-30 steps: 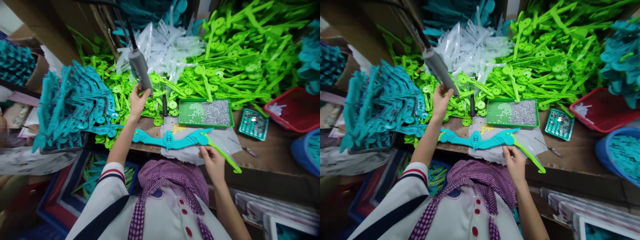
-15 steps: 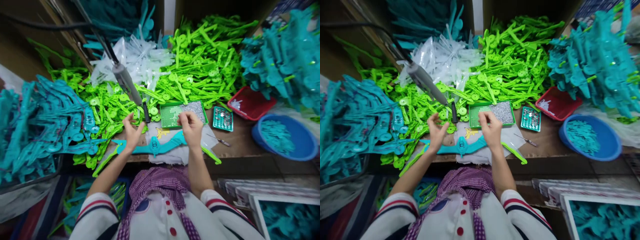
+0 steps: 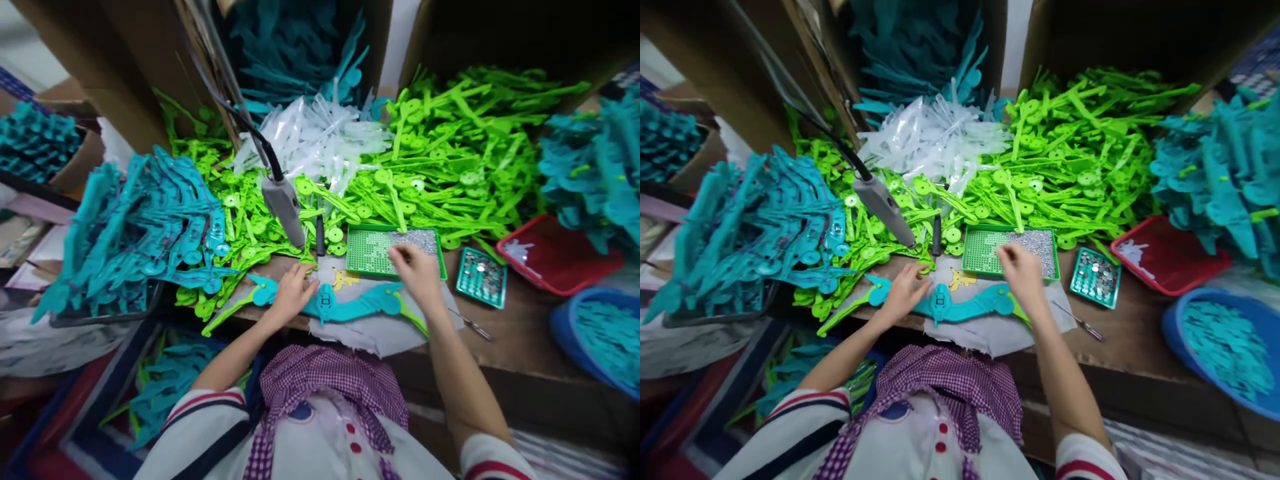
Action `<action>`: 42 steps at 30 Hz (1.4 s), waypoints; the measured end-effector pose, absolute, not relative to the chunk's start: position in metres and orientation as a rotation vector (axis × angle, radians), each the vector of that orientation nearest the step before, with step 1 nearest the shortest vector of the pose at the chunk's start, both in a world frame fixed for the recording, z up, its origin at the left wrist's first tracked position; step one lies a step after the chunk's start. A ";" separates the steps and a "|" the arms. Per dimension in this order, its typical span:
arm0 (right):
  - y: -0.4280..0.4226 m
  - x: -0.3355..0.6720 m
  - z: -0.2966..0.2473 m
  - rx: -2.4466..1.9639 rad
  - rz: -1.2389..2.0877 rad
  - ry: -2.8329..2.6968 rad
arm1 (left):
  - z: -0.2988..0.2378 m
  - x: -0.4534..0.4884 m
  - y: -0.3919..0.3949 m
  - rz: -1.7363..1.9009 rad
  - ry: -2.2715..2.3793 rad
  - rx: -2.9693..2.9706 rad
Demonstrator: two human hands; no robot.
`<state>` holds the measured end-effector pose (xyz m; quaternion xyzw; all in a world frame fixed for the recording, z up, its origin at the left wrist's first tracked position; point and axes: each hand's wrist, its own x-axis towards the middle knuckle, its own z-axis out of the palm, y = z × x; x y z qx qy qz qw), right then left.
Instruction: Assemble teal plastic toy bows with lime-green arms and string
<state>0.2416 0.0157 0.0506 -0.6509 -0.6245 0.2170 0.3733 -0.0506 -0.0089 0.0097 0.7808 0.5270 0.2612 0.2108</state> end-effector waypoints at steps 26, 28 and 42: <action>0.143 0.168 0.099 -0.940 1.711 -0.742 | 0.034 -0.033 -0.088 1.167 1.130 1.811; 0.140 0.171 0.101 -1.028 1.628 -0.763 | 0.046 -0.024 -0.080 1.238 1.145 1.766; 0.067 0.168 0.154 -0.777 1.632 -1.192 | 0.063 0.011 -0.005 1.205 1.027 1.742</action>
